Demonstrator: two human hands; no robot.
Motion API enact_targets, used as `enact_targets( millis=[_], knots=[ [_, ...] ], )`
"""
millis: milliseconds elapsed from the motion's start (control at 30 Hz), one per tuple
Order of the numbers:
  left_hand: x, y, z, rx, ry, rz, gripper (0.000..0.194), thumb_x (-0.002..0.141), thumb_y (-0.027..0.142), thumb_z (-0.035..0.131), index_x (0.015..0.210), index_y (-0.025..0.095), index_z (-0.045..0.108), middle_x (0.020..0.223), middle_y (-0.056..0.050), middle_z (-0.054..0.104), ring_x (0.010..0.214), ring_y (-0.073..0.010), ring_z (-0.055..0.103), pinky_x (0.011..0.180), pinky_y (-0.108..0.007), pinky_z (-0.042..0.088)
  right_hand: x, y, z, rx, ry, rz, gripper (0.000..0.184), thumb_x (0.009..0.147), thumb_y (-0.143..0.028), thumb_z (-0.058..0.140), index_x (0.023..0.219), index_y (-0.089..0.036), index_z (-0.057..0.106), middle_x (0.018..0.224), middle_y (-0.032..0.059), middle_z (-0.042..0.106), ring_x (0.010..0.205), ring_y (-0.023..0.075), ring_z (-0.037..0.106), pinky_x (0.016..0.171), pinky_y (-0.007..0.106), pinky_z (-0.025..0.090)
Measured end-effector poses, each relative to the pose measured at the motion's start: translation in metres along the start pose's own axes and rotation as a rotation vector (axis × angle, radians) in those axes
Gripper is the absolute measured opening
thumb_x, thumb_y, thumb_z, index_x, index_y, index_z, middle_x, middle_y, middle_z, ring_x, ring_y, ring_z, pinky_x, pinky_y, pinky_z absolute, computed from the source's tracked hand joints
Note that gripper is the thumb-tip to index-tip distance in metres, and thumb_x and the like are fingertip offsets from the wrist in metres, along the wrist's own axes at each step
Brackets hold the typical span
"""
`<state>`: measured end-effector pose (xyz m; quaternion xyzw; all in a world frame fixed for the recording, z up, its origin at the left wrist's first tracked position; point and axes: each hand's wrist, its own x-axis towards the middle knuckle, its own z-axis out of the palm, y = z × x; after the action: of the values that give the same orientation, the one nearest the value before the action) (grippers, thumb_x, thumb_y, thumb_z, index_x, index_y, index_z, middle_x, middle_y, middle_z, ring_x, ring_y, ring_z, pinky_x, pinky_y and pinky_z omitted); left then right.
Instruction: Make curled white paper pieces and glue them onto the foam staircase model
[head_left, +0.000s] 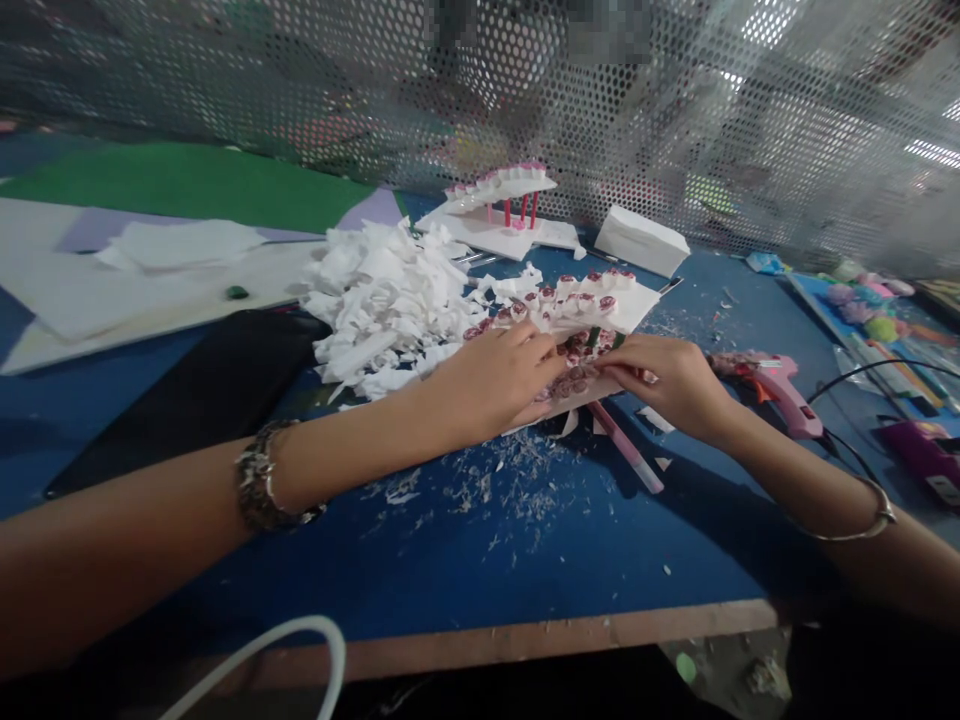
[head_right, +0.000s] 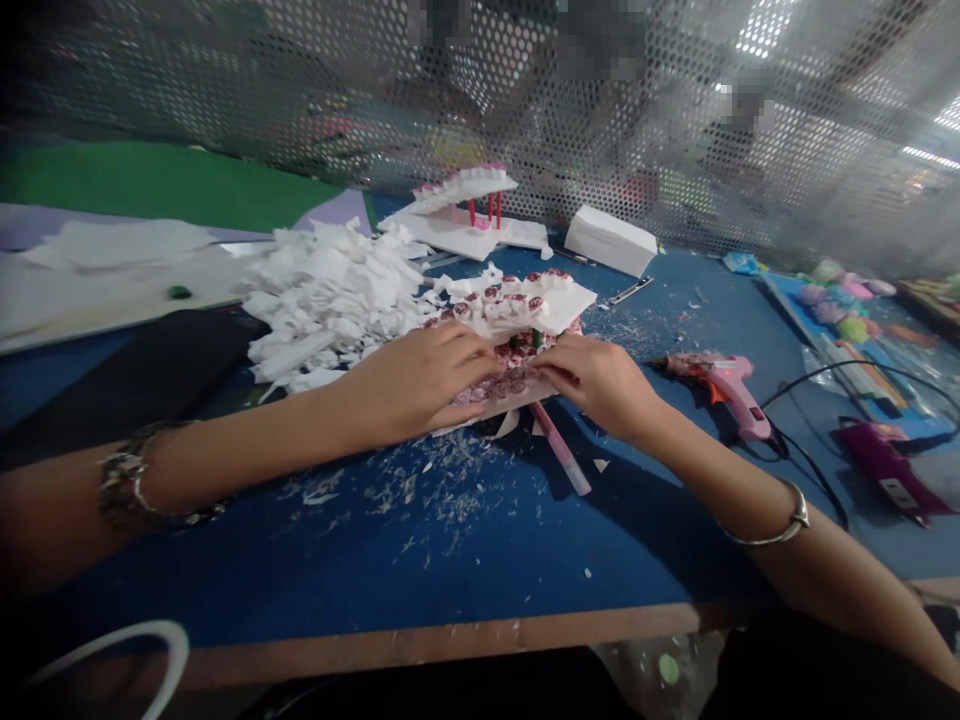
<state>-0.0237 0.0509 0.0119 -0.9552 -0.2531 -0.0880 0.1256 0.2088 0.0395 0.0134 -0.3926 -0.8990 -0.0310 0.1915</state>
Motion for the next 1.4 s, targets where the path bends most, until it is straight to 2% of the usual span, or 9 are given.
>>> enact_targets(
  millis=[167, 367, 533, 733, 900, 1100, 1200, 1300, 1400],
  knots=[
    [0.003, 0.011, 0.002, 0.102, 0.094, 0.116, 0.047, 0.089, 0.042, 0.048, 0.125, 0.012, 0.048, 0.118, -0.015, 0.059, 0.107, -0.0266, 0.053, 0.083, -0.035, 0.044, -0.002, 0.003, 0.007, -0.078, -0.113, 0.032, 0.028, 0.089, -0.017, 0.041, 0.096, -0.016, 0.067, 0.097, 0.0073, 0.069, 0.089, 0.0180, 0.063, 0.074, 0.028, 0.049],
    [0.008, 0.010, 0.011, 0.063, 0.016, 0.116, 0.047, 0.088, 0.045, 0.046, 0.115, 0.007, 0.053, 0.115, -0.016, 0.058, 0.107, -0.0280, 0.053, 0.088, -0.036, 0.044, -0.004, 0.003, 0.009, 0.008, -0.084, 0.035, 0.026, 0.088, -0.018, 0.043, 0.098, -0.017, 0.067, 0.096, 0.0059, 0.069, 0.089, 0.0174, 0.063, 0.074, 0.028, 0.048],
    [0.009, 0.011, 0.009, 0.058, 0.035, 0.126, 0.043, 0.088, 0.044, 0.047, 0.111, 0.008, 0.055, 0.111, -0.015, 0.059, 0.101, -0.0268, 0.055, 0.088, -0.037, 0.045, -0.004, 0.003, 0.009, 0.044, -0.053, 0.055, 0.025, 0.088, -0.017, 0.043, 0.093, -0.017, 0.067, 0.091, 0.0056, 0.068, 0.084, 0.0152, 0.061, 0.072, 0.026, 0.046],
    [0.007, 0.010, 0.009, 0.096, 0.055, 0.148, 0.044, 0.088, 0.043, 0.047, 0.112, 0.007, 0.055, 0.112, -0.016, 0.060, 0.098, -0.0269, 0.057, 0.079, -0.036, 0.048, -0.002, 0.001, 0.010, 0.015, -0.080, 0.106, 0.020, 0.086, -0.016, 0.047, 0.086, -0.013, 0.067, 0.084, 0.0071, 0.066, 0.077, 0.0157, 0.059, 0.067, 0.026, 0.043],
    [0.007, 0.009, 0.010, 0.049, 0.078, 0.154, 0.036, 0.089, 0.040, 0.047, 0.111, 0.012, 0.056, 0.110, -0.013, 0.061, 0.098, -0.0250, 0.058, 0.075, -0.033, 0.048, 0.000, -0.001, 0.013, -0.024, -0.077, 0.139, 0.017, 0.086, -0.017, 0.050, 0.081, -0.012, 0.065, 0.079, 0.0067, 0.063, 0.074, 0.0151, 0.057, 0.064, 0.025, 0.041],
    [0.011, 0.013, 0.009, 0.068, 0.049, 0.127, 0.035, 0.088, 0.035, 0.047, 0.110, 0.009, 0.056, 0.108, -0.013, 0.060, 0.096, -0.0257, 0.057, 0.078, -0.035, 0.047, 0.000, -0.002, 0.016, -0.081, -0.058, 0.126, 0.019, 0.087, -0.018, 0.046, 0.078, -0.013, 0.061, 0.080, 0.0073, 0.062, 0.073, 0.0163, 0.056, 0.061, 0.026, 0.040],
    [0.012, 0.017, 0.010, 0.099, 0.030, 0.094, 0.032, 0.088, 0.030, 0.045, 0.109, 0.009, 0.057, 0.108, -0.014, 0.060, 0.096, -0.0258, 0.056, 0.076, -0.035, 0.047, -0.001, -0.001, 0.013, -0.058, -0.073, 0.076, 0.021, 0.089, -0.018, 0.043, 0.086, -0.013, 0.063, 0.086, 0.0081, 0.064, 0.078, 0.0173, 0.058, 0.065, 0.027, 0.042],
    [0.011, 0.019, 0.011, 0.136, 0.043, 0.105, 0.036, 0.089, 0.030, 0.043, 0.113, 0.007, 0.056, 0.111, -0.016, 0.059, 0.099, -0.0267, 0.056, 0.075, -0.034, 0.047, -0.001, -0.001, 0.009, -0.021, -0.103, 0.047, 0.020, 0.089, -0.019, 0.043, 0.092, -0.014, 0.062, 0.092, 0.0076, 0.065, 0.084, 0.0177, 0.058, 0.069, 0.027, 0.042],
    [0.010, 0.017, 0.010, 0.140, 0.076, 0.139, 0.035, 0.089, 0.030, 0.043, 0.109, 0.006, 0.059, 0.109, -0.016, 0.061, 0.097, -0.0263, 0.058, 0.076, -0.034, 0.048, 0.000, -0.002, 0.010, -0.054, -0.115, 0.086, 0.018, 0.089, -0.021, 0.045, 0.088, -0.014, 0.061, 0.089, 0.0076, 0.064, 0.083, 0.0176, 0.058, 0.066, 0.026, 0.041]
  ],
)
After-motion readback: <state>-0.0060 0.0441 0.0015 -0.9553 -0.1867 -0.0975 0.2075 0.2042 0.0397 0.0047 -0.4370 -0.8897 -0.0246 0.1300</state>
